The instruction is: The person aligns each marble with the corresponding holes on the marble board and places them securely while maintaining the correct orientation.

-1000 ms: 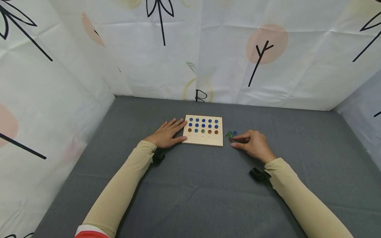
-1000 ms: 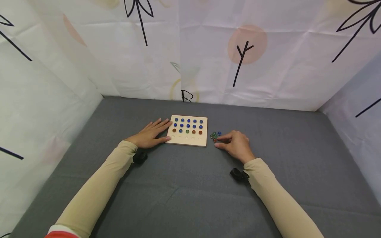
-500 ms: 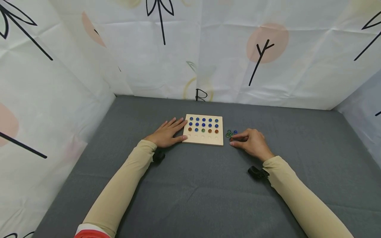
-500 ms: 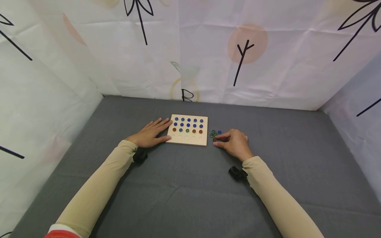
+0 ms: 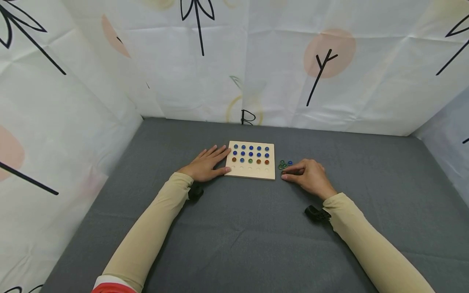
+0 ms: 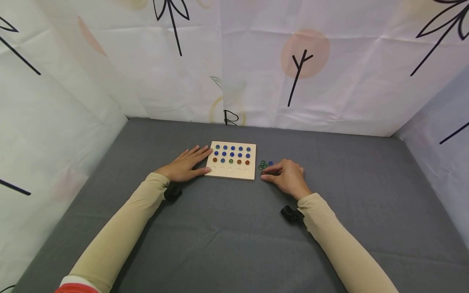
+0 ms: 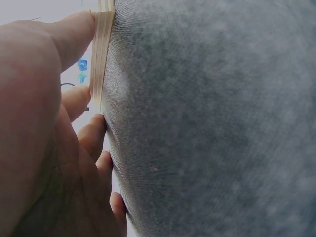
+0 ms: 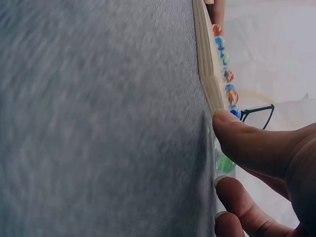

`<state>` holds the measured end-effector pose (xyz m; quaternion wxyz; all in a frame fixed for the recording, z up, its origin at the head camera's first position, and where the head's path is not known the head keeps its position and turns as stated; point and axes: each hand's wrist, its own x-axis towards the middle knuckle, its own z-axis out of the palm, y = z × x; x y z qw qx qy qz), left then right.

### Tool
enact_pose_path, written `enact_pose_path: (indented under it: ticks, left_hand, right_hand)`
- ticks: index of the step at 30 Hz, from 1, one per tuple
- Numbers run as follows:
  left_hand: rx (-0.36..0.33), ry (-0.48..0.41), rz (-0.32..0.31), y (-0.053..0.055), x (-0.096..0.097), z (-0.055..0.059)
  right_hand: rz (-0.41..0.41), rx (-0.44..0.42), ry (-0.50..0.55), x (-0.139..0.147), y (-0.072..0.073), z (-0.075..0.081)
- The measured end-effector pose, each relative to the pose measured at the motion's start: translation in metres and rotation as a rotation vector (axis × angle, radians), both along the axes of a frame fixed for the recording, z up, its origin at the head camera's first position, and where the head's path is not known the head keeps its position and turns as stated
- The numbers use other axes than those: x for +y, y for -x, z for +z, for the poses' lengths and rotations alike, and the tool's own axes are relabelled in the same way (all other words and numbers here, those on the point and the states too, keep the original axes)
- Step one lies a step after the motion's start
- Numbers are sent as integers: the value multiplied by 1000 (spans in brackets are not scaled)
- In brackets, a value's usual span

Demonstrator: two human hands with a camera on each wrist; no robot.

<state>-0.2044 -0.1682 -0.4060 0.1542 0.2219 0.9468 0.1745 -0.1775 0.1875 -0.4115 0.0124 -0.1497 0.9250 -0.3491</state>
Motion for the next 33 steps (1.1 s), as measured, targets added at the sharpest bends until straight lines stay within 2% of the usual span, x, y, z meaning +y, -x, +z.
enact_pose_path:
  ticks: [10,19,33]
  left_hand:
    - [1,-3,-11,-1,-1,0]
    - [-8,-7,-28,0,-3,-2]
    - [-20,5,-31,2,-5,-2]
  right_hand:
    - [25,58,-22,-12,-1,5]
    - [45,84,3,-29,0,10]
    - [77,59,73,-66,3,12]
